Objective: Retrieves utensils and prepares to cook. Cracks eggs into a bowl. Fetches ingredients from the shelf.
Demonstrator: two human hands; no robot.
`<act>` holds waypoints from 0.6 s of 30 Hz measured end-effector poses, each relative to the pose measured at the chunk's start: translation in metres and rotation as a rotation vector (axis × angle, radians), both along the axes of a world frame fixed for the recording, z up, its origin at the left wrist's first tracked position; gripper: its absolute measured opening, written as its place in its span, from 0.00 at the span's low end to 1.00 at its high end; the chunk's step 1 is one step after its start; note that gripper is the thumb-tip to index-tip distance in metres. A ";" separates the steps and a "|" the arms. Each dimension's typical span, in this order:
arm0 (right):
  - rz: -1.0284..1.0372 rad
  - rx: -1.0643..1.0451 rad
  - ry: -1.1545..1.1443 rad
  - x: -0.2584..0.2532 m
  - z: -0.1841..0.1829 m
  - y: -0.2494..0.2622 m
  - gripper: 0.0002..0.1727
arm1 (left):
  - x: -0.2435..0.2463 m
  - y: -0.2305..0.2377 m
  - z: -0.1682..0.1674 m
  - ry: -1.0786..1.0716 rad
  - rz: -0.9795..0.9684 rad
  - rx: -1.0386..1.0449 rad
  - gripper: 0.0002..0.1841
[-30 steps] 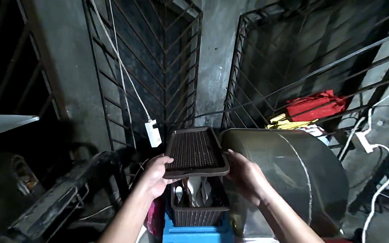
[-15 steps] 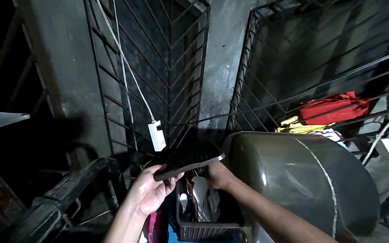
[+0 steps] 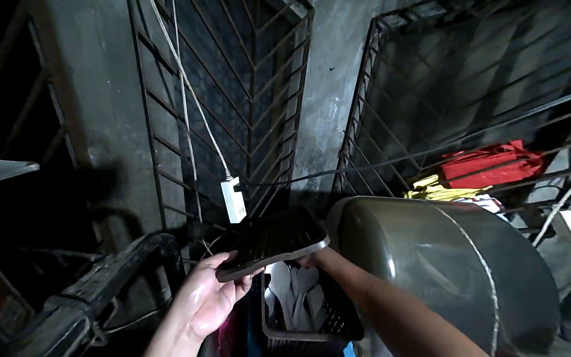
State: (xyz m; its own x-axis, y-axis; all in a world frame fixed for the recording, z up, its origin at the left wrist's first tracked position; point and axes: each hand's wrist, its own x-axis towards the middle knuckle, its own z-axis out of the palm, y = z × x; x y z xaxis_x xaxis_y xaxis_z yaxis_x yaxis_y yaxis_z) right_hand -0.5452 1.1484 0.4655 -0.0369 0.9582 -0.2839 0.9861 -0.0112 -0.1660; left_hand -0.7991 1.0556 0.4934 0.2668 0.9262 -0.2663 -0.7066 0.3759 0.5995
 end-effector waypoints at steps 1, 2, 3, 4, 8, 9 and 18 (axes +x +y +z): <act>0.011 -0.009 -0.019 -0.001 -0.006 0.001 0.24 | 0.000 -0.001 0.000 -0.006 0.000 0.008 0.18; 0.030 -0.016 -0.039 -0.003 -0.010 0.001 0.24 | -0.003 0.001 -0.004 -0.032 -0.024 0.019 0.18; 0.055 -0.014 -0.050 -0.005 -0.012 0.000 0.24 | -0.007 0.004 -0.007 -0.061 -0.055 0.025 0.17; 0.080 -0.020 -0.062 -0.006 -0.016 0.000 0.25 | -0.008 0.005 -0.009 -0.065 -0.082 0.039 0.16; 0.146 -0.018 -0.047 -0.006 -0.027 0.004 0.26 | 0.004 -0.003 -0.002 -0.012 0.027 -0.029 0.16; 0.154 0.007 -0.016 -0.004 -0.028 0.005 0.27 | 0.004 -0.002 -0.003 -0.013 0.029 -0.036 0.16; 0.041 -0.100 0.266 0.027 0.025 -0.020 0.28 | -0.004 0.004 -0.012 -0.037 0.011 -0.048 0.17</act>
